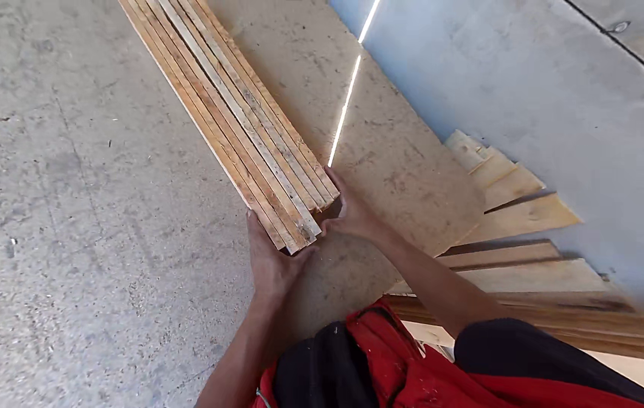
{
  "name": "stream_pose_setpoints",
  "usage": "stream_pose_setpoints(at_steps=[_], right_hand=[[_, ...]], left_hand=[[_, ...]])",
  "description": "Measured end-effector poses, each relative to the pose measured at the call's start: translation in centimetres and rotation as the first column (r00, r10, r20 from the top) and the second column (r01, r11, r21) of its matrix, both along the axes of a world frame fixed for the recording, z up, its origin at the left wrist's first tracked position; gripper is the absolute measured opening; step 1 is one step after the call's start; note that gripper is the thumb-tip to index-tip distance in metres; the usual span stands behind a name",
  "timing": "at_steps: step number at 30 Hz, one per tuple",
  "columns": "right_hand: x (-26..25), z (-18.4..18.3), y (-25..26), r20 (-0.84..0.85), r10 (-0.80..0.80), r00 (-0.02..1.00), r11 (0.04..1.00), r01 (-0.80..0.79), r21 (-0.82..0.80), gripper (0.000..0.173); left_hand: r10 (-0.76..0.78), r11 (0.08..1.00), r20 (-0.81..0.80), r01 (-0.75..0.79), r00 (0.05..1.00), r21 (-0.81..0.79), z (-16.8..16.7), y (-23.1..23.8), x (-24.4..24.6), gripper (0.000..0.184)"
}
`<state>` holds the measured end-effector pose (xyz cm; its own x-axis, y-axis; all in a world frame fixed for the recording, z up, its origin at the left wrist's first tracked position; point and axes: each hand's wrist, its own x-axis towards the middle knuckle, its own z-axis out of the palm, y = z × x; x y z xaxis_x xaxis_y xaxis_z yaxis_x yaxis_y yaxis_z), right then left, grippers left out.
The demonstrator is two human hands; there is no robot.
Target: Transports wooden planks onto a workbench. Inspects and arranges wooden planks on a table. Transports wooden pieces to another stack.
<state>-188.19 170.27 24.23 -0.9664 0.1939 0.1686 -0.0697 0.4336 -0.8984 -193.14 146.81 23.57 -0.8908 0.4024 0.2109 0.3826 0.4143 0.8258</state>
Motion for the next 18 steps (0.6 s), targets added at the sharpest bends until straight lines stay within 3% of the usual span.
stream_pose_setpoints(at_steps=[5, 13, 18], right_hand=[[0.1, -0.2, -0.5, -0.009, -0.034, 0.999, 0.999, 0.035, 0.030, 0.135], [-1.9, -1.2, -5.2, -0.103, -0.322, 0.941, 0.945, 0.313, -0.093, 0.110], [-1.5, -1.3, -5.5, -0.089, -0.329, 0.940, 0.943, 0.323, -0.073, 0.104]], left_hand=[[0.032, 0.998, -0.057, -0.034, 0.998, -0.046, -0.1, 0.0, -0.6, 0.150], [0.047, 0.995, -0.039, -0.050, 0.998, -0.082, 0.7, -0.1, -5.1, 0.142], [0.053, 0.996, -0.002, -0.053, 0.999, -0.069, 0.2, -0.3, -4.9, 0.141]])
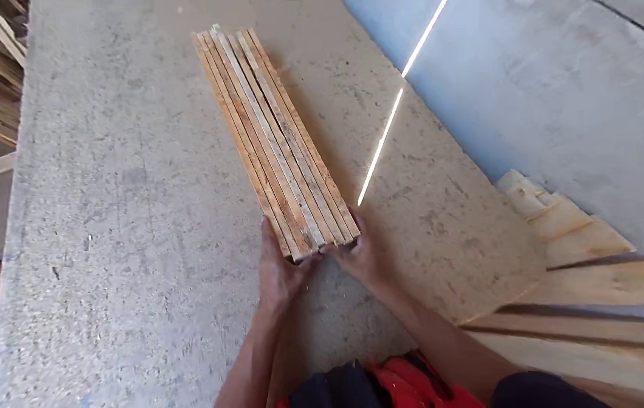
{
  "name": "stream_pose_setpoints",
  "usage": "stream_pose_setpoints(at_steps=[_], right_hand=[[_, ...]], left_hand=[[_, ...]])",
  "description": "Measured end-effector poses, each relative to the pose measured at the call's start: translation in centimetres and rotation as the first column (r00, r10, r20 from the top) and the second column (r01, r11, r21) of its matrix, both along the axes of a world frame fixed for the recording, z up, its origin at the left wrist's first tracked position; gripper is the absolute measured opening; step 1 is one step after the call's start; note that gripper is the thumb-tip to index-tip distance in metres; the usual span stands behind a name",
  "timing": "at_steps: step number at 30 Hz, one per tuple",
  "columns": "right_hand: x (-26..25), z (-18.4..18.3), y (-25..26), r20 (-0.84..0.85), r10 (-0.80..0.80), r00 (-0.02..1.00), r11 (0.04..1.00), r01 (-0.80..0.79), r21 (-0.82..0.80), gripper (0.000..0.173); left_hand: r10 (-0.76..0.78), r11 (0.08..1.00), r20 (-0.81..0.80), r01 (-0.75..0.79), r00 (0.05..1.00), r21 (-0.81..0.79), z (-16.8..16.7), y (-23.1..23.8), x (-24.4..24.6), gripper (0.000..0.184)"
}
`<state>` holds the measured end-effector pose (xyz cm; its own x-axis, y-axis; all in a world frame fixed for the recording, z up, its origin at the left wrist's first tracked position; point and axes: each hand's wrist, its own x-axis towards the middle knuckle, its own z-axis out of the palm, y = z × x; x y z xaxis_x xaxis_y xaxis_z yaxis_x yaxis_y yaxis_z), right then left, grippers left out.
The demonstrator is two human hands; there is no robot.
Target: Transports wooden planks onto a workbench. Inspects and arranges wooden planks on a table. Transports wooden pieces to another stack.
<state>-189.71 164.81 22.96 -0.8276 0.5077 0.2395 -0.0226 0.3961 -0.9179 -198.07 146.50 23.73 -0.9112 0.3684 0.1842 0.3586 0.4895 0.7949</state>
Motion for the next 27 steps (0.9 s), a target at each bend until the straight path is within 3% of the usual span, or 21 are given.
stream_pose_setpoints(at_steps=[4, 12, 18, 27], right_hand=[[-3.5, -2.3, 1.0, 0.128, -0.062, 0.990, 0.998, 0.061, 0.009, 0.110], [-6.9, -3.7, 4.9, 0.095, 0.105, 0.990, 0.955, -0.127, 0.267, 0.139], [-8.7, -1.4, 6.3, 0.183, 0.290, 0.939, 0.917, -0.327, 0.228, 0.150], [-8.6, -1.9, 6.0, 0.147, 0.280, 0.949, 0.925, -0.307, 0.222, 0.149]], left_hand=[[0.038, 0.998, -0.062, -0.035, 0.997, 0.046, -3.2, 0.5, -3.6, 0.140], [0.036, 0.999, -0.137, -0.030, 0.990, 0.043, -3.7, 0.4, -4.6, 0.149], [0.028, 0.998, -0.126, -0.020, 0.992, 0.064, -3.2, 0.2, -4.4, 0.148], [0.035, 0.999, -0.140, -0.031, 0.989, 0.031, -3.9, 0.3, -4.2, 0.148]])
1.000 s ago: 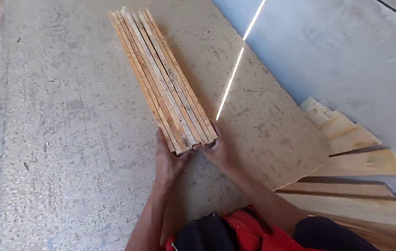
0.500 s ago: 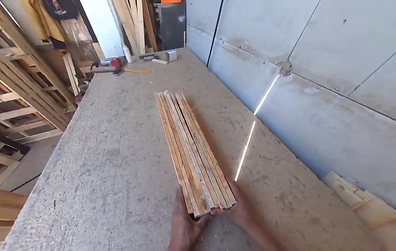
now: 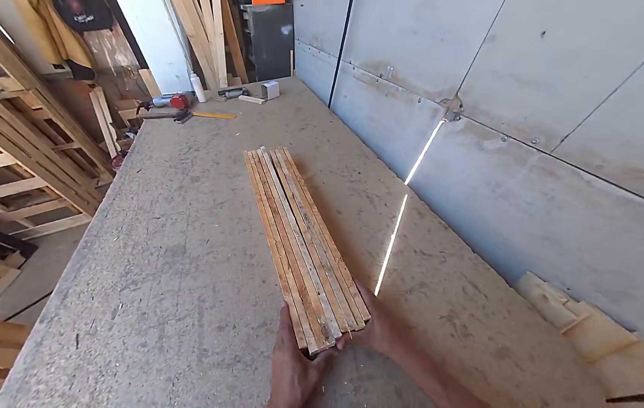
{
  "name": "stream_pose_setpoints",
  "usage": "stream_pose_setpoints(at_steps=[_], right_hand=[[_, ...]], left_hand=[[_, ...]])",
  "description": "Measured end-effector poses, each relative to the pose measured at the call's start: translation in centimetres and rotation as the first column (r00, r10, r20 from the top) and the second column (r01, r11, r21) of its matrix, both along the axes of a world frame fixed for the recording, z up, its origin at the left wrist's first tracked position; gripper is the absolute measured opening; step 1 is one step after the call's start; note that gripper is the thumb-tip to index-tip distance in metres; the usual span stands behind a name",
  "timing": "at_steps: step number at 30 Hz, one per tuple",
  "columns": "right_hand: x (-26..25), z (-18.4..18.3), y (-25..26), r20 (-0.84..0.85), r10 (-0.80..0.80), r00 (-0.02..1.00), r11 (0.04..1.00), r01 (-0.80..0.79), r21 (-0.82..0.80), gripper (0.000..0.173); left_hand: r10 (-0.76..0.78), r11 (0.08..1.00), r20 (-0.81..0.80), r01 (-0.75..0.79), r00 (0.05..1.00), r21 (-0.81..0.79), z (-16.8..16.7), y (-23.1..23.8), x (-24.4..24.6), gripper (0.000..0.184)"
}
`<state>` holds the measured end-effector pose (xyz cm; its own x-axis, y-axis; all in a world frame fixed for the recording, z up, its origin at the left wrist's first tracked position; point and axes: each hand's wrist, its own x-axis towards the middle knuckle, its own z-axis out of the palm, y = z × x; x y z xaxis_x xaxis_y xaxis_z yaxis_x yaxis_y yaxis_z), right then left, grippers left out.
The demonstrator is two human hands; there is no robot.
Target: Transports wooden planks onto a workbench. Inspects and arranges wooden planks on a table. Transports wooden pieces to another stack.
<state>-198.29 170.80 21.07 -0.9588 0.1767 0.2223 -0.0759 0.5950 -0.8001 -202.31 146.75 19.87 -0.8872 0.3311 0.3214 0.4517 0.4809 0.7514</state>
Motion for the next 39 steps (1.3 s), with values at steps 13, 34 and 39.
stream_pose_setpoints(at_steps=[13, 34, 39], right_hand=[[1.4, -1.1, 0.3, 0.015, -0.077, 0.997, 0.994, 0.075, 0.085, 0.130], [4.6, 2.1, -0.6, -0.083, 0.004, 0.997, 0.997, 0.003, 0.080, 0.143], [4.7, 2.1, -0.5, -0.074, 0.004, 0.997, 0.994, 0.004, 0.113, 0.145]], left_hand=[[0.007, 1.000, -0.013, -0.007, 1.000, -0.001, 0.4, 0.1, -0.5, 0.142], [-0.019, 0.998, 0.160, 0.027, 0.987, -0.050, 3.7, -1.1, 5.4, 0.118], [-0.029, 0.999, 0.098, 0.033, 0.995, -0.043, 3.9, -1.2, 5.3, 0.118]])
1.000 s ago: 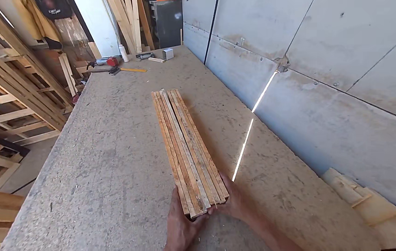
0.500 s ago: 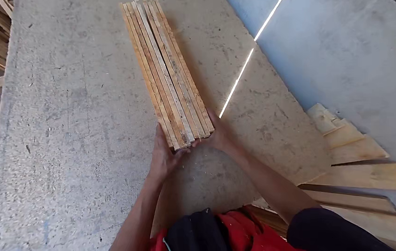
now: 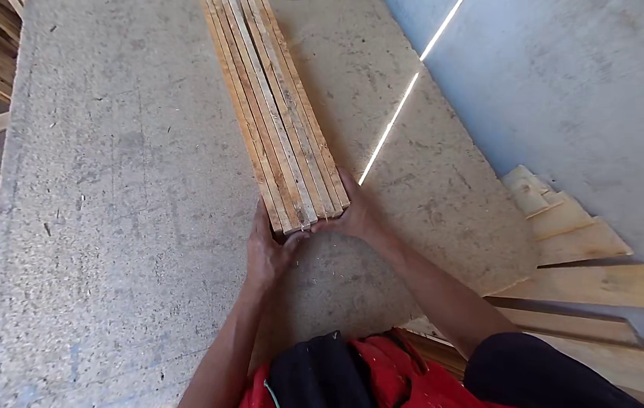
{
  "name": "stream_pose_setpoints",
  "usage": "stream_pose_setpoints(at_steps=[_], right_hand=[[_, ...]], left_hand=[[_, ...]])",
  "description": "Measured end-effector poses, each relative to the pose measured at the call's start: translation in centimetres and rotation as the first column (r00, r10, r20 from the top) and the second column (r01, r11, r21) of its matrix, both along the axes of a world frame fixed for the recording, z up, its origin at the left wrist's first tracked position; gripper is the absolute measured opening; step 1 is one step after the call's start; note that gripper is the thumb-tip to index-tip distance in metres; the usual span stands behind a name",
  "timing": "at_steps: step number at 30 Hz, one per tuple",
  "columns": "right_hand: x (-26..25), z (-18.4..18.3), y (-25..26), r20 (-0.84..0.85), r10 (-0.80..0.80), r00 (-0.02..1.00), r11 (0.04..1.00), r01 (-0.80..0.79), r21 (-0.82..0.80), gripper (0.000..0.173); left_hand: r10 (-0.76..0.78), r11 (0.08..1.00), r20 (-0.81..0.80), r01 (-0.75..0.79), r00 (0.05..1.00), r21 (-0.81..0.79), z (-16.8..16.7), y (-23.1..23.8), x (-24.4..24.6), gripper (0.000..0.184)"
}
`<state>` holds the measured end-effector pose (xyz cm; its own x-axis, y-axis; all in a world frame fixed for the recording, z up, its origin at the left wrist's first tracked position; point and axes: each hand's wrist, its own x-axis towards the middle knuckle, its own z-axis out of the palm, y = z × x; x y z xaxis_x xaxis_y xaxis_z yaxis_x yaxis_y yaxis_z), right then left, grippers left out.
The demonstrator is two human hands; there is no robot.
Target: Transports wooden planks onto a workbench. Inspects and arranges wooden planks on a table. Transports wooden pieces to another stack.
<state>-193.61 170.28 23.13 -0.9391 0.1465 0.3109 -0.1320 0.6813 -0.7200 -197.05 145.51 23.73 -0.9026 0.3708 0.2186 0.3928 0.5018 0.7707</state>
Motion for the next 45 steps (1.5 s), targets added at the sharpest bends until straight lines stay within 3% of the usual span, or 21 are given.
stream_pose_setpoints(at_steps=[6, 15, 21, 26, 33, 39, 45], right_hand=[[-0.2, -0.1, 0.0, -0.001, -0.017, 1.000, 0.999, 0.017, 0.029, 0.143], [0.0, 0.4, -0.4, 0.012, -0.044, 0.999, 0.999, 0.044, 0.008, 0.136], [-0.2, 0.1, -0.3, 0.004, -0.043, 0.999, 0.999, 0.043, 0.000, 0.139], [-0.3, -0.1, -0.4, -0.003, -0.048, 0.999, 0.999, 0.048, -0.001, 0.139], [0.1, -0.1, -0.6, 0.008, -0.059, 0.998, 0.998, 0.059, -0.002, 0.139], [0.4, 0.0, -1.8, -0.059, -0.112, 0.992, 0.987, 0.104, -0.118, 0.154], [0.4, 0.1, -2.3, -0.106, -0.124, 0.987, 0.985, 0.109, -0.134, 0.137]], left_hand=[[0.052, 0.991, -0.097, -0.063, 0.994, -0.115, 0.1, 0.7, 0.3, 0.118], [0.104, 0.992, 0.013, -0.103, 0.994, -0.066, 0.6, 1.0, 0.8, 0.113], [-0.126, 0.991, -0.097, 0.120, 0.987, -0.066, -0.1, -1.7, -1.2, 0.103], [-0.072, 0.993, -0.168, 0.055, 0.983, -0.106, -0.3, -1.1, -0.7, 0.093], [-0.071, 0.997, -0.139, 0.075, 0.988, 0.018, -1.0, -1.2, -0.8, 0.093], [-0.051, 0.997, -0.172, 0.059, 0.984, 0.045, -1.2, -1.1, -1.1, 0.097], [0.002, 0.997, -0.129, 0.007, 0.992, 0.075, -1.1, -0.4, -1.0, 0.100]])
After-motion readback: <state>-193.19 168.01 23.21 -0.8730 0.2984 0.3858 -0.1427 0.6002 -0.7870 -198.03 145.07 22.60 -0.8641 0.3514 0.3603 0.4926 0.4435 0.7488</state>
